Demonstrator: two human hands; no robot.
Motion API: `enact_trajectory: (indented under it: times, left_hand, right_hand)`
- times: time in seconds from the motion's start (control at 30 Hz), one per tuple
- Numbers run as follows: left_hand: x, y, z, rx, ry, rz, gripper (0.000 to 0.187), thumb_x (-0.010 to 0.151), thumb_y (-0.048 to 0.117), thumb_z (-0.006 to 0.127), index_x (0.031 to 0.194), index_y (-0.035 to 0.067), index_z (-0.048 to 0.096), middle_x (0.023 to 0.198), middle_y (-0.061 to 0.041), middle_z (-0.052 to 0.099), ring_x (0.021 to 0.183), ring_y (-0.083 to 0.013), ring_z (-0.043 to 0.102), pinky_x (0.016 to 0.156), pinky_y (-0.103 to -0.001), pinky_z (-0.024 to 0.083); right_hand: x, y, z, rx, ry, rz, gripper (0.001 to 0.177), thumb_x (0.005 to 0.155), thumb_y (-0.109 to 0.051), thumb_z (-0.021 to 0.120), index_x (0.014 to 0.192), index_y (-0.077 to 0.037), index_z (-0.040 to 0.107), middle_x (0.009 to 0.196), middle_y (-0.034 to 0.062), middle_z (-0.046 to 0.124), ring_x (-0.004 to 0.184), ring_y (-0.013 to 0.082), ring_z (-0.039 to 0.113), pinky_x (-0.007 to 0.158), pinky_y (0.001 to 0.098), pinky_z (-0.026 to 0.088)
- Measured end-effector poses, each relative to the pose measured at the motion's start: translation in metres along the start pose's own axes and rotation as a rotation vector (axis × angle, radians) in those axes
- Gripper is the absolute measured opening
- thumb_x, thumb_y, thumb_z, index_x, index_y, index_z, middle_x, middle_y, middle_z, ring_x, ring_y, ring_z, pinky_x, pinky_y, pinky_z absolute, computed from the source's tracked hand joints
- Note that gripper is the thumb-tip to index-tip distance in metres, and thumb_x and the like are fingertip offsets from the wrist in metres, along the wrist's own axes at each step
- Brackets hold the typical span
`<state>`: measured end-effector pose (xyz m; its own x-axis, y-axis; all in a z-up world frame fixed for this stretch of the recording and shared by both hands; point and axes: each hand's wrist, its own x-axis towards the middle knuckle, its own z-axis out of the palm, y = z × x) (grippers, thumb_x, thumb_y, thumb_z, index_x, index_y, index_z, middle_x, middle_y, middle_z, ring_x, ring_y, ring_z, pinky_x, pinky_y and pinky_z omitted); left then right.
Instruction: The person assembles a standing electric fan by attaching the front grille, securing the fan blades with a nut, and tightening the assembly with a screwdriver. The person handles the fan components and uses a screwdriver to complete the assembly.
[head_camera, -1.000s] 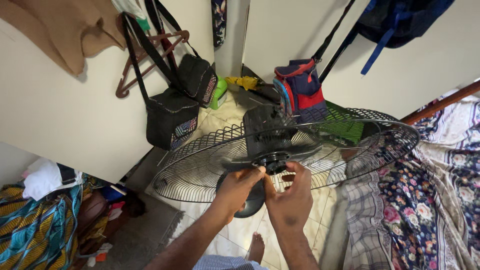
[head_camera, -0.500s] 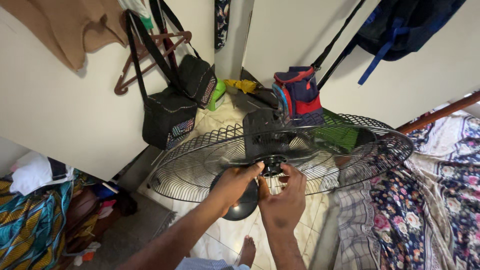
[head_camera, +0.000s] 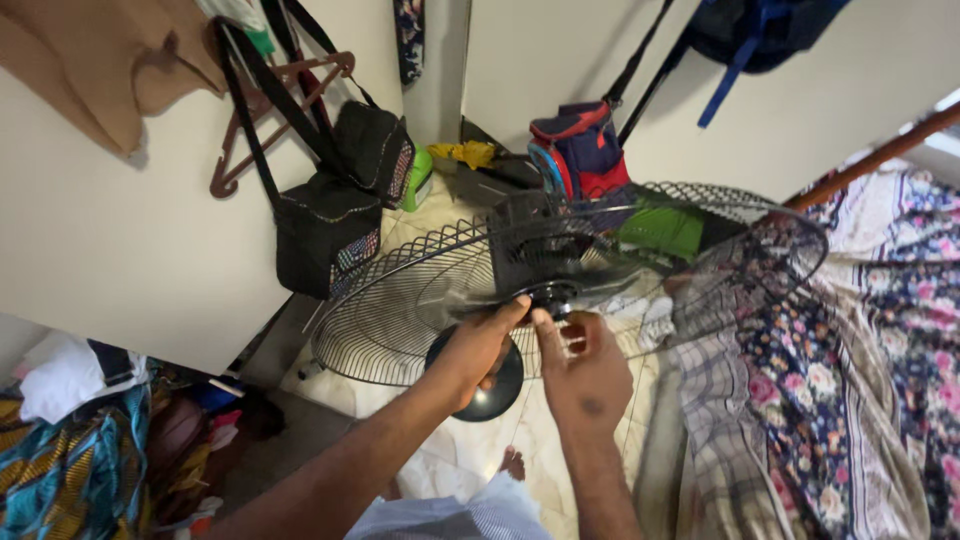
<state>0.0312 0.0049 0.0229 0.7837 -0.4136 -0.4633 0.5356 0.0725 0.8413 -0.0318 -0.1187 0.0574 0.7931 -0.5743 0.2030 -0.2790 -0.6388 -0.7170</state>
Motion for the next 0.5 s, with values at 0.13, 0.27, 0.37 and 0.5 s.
enact_trajectory:
  times: [0.13,0.27,0.37,0.5]
  left_hand:
    - [0.003,0.001,0.002,0.027,-0.009,0.004,0.044,0.092,0.056,0.059,0.085,0.013,0.069,0.048,0.007,0.032,0.037,-0.0071,0.025,0.034,-0.030,0.022]
    - [0.004,-0.004,0.006,-0.010,0.028,0.030,0.042,0.091,0.053,0.063,0.076,0.015,0.056,0.048,0.007,0.034,0.036,-0.0080,0.027,0.033,-0.031,0.020]
    - [0.008,-0.004,0.004,-0.019,-0.004,-0.008,0.044,0.093,0.055,0.063,0.077,0.015,0.058,0.050,0.010,0.031,0.038,-0.0052,0.024,0.034,-0.029,0.020]
    - [0.007,-0.008,0.004,-0.024,0.012,-0.013,0.041,0.091,0.054,0.065,0.077,0.017,0.056,0.050,0.010,0.031,0.038,-0.0057,0.024,0.034,-0.029,0.019]
  right_hand:
    - [-0.004,0.004,0.003,0.114,0.080,-0.151,0.046,0.087,-0.038,0.081,0.116,-0.008,0.062,0.098,0.0087,0.069,0.079,0.0236,0.069,0.068,0.0374,0.053]
    - [-0.009,0.013,0.005,0.093,0.131,-0.295,0.056,0.077,-0.029,0.089,0.117,-0.006,0.058,0.099,0.0099,0.065,0.078,0.0247,0.066,0.069,0.0383,0.053]
    - [-0.003,0.017,0.007,0.076,0.103,-0.320,0.054,0.075,-0.021,0.088,0.117,-0.006,0.058,0.100,0.0098,0.066,0.080,0.0249,0.067,0.069,0.0391,0.053]
    - [-0.006,0.019,0.004,-0.004,0.124,-0.359,0.052,0.076,-0.022,0.088,0.116,-0.005,0.059,0.100,0.0117,0.064,0.081,0.0279,0.066,0.070,0.0412,0.052]
